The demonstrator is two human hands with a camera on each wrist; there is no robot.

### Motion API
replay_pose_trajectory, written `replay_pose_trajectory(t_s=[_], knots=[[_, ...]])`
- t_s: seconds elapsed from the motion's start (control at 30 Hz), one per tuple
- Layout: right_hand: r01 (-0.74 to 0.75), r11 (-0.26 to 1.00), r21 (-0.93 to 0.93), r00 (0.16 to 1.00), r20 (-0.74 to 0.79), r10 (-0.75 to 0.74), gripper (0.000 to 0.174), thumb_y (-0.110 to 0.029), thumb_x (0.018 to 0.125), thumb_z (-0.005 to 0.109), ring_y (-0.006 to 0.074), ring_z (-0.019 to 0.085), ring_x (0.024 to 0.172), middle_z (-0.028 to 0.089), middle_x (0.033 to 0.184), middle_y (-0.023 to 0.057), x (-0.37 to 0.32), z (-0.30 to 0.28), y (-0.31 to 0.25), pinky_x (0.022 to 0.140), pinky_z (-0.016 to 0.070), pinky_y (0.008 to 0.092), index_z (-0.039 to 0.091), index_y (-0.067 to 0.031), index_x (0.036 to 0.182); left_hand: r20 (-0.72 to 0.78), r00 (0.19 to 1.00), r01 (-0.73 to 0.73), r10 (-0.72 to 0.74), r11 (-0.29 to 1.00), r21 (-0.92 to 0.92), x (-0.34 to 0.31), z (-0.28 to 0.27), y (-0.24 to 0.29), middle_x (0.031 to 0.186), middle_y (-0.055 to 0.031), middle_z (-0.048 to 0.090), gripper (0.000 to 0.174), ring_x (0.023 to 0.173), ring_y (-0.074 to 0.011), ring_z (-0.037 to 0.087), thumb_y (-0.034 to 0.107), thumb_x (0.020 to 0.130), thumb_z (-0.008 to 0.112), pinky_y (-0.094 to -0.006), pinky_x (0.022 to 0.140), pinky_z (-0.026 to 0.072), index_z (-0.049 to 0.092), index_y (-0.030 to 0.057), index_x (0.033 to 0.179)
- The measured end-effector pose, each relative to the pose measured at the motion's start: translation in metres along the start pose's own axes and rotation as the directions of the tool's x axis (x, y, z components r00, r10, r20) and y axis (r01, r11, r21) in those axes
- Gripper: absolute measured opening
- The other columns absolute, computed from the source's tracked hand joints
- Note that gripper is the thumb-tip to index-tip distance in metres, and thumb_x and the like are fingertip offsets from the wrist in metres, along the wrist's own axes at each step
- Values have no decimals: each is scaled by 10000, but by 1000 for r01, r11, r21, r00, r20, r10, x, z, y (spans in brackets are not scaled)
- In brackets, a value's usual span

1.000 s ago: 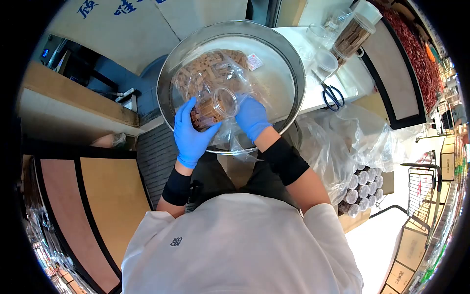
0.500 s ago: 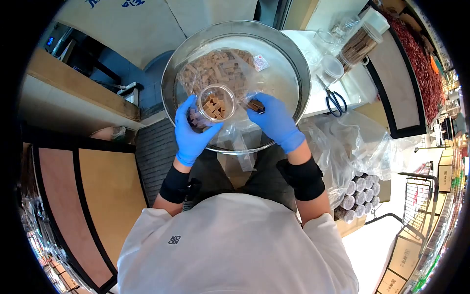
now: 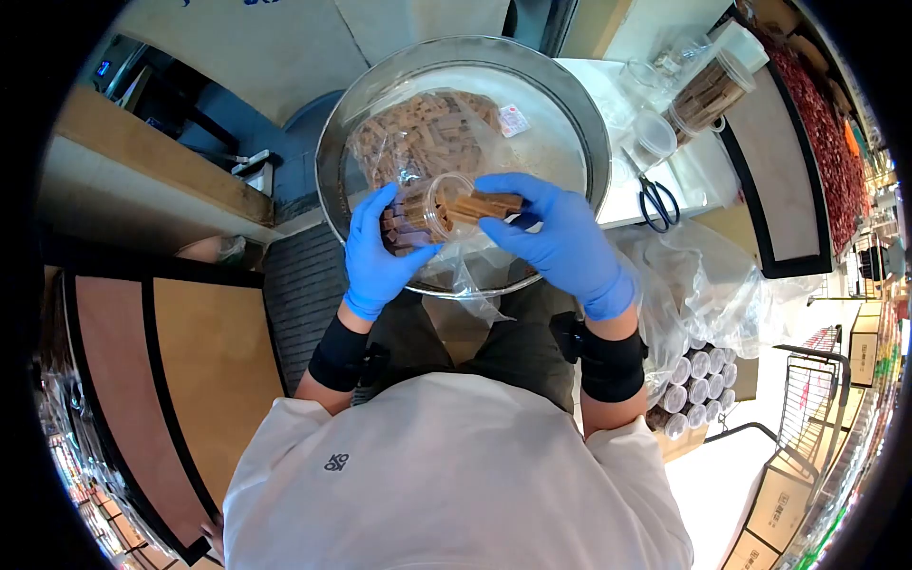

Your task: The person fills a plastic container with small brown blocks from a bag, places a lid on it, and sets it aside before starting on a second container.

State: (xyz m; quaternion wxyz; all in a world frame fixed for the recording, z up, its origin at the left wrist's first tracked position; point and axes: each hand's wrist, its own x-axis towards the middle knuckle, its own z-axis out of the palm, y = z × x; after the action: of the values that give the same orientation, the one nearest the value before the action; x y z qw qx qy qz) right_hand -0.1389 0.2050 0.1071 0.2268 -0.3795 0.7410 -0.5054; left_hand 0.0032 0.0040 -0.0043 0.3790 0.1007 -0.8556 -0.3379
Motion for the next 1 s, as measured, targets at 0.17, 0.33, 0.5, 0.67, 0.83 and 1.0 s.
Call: replay_pose_trajectory(t_s=[0.17, 0.33, 0.5, 0.67, 0.83, 1.0], knots=[[10, 1000, 0, 1000, 7, -10, 410, -128, 853, 764, 98, 643, 814, 721, 1049, 86, 9, 21, 10, 734, 545, 246, 655, -84, 1246, 19, 1000, -14, 14, 999, 37, 2, -3, 3, 1298, -172, 555, 903, 1174, -329, 587, 211, 587, 942, -397, 998, 495, 508, 52, 1363], [39, 997, 66, 999, -4, -39, 400, -120, 854, 764, 103, 655, 864, 715, 1076, 80, 13, 25, 18, 739, 549, 251, 654, -88, 1238, 13, 999, -45, 45, 999, 21, 2, 0, -2, 1291, -173, 565, 895, 1158, -331, 601, 213, 593, 941, -394, 987, 506, 509, 50, 1360], [35, 983, 179, 999, -46, -28, 345, -107, 849, 771, 107, 654, 908, 697, 1042, 45, 15, 36, 34, 757, 541, 258, 654, -60, 1170, 67, 998, -12, 14, 999, -38, 4, -2, 2, 1277, -159, 580, 849, 1158, -323, 604, 240, 611, 936, -396, 993, 505, 538, 51, 1336], [118, 976, 181, 990, -95, -102, 320, -115, 829, 792, 120, 657, 896, 697, 1004, 50, 20, 48, 47, 775, 542, 274, 648, -42, 1105, 41, 995, -91, 89, 995, 40, 8, -3, 4, 1219, -152, 599, 797, 1096, -367, 599, 264, 634, 894, -431, 934, 500, 526, 60, 1310], [138, 983, 118, 980, -162, -118, 343, -124, 802, 814, 126, 667, 847, 711, 956, 61, 21, 54, 54, 770, 544, 276, 651, -32, 1089, 92, 996, -27, 23, 999, 40, 7, -4, 3, 1269, -150, 588, 843, 1147, -342, 591, 251, 619, 913, -417, 980, 497, 536, 74, 1352], [51, 999, 8, 974, -222, -48, 356, -131, 777, 833, 96, 622, 746, 719, 961, 62, 18, 55, 46, 678, 519, 256, 666, -32, 1076, 81, 996, -50, 45, 997, 55, 6, -3, 1, 1253, -148, 591, 847, 1145, -343, 588, 231, 617, 903, -417, 986, 488, 522, 81, 1359]])
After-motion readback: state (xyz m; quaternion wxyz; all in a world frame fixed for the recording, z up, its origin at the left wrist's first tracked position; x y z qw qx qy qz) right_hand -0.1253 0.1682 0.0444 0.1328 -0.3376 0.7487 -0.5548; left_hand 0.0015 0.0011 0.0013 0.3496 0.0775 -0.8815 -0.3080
